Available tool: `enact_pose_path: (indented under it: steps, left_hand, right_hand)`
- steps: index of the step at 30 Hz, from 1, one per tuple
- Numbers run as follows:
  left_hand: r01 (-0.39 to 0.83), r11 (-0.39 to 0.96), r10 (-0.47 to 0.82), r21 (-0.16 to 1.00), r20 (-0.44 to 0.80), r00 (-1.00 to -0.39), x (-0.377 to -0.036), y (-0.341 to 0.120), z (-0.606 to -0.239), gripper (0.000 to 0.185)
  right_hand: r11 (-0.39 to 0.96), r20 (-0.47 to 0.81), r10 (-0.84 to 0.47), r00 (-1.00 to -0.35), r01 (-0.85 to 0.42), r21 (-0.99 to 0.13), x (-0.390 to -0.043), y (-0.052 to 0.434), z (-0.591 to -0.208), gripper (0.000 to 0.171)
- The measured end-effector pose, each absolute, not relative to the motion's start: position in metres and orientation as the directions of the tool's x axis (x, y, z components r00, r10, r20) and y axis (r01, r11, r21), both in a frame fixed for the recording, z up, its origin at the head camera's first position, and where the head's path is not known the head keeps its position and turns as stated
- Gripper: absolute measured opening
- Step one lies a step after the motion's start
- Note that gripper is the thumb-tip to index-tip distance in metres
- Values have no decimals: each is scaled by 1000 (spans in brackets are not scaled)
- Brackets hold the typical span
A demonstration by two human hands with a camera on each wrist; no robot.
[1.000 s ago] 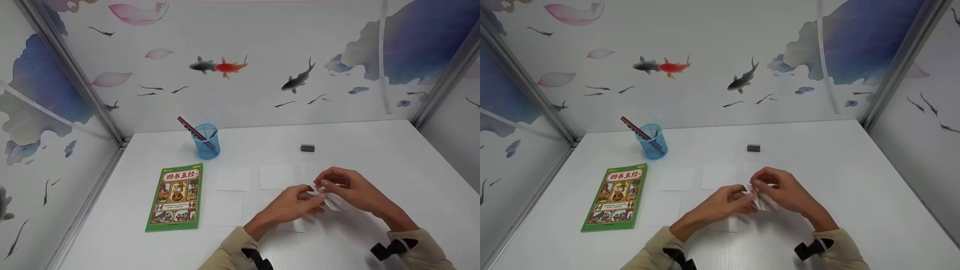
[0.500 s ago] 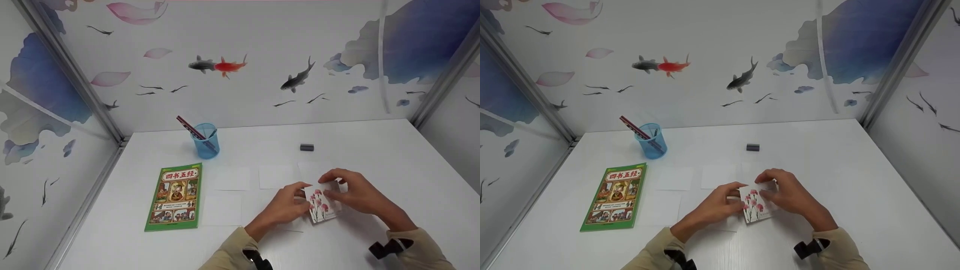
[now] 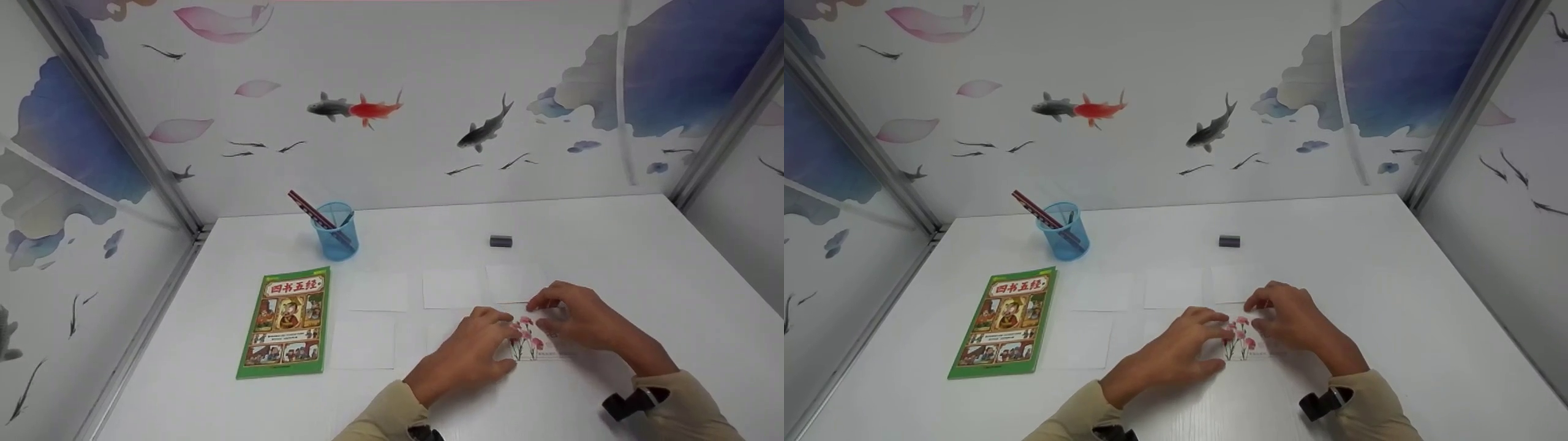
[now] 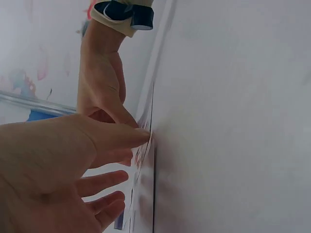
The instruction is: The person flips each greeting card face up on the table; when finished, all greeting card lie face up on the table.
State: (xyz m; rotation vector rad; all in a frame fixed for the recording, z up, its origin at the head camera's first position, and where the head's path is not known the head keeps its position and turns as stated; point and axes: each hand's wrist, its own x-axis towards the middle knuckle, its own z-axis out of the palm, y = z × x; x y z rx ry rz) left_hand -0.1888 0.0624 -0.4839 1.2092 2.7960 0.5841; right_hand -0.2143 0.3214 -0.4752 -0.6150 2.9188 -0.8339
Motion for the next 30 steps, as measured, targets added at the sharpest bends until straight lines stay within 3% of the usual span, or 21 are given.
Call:
enact_pose_path:
  steps: [7,15,19,23,30]
  left_hand:
    - [750,602,742,274,153,-652,-188,59,-483,30]
    - [673,595,735,438,42,-677,-195,23,-472,41]
    - [594,611,700,523,-7,-714,-200,-12,-469,50]
    - [544,619,679,566,-39,-733,-201,-40,-471,55]
    - [547,636,673,544,-44,-739,-200,-55,-478,59]
  right_hand:
    - [795,76,-385,-920,-372,-479,-216,320,-476,21]
    - [738,174,-398,-901,-427,-523,-212,305,-472,21]
    - [690,146,-464,-874,-460,-559,-210,282,-471,20]
    - [676,84,-529,-844,-479,-560,-209,256,-471,36]
    - [733,1,-558,-830,-493,-469,-205,225,-466,68]
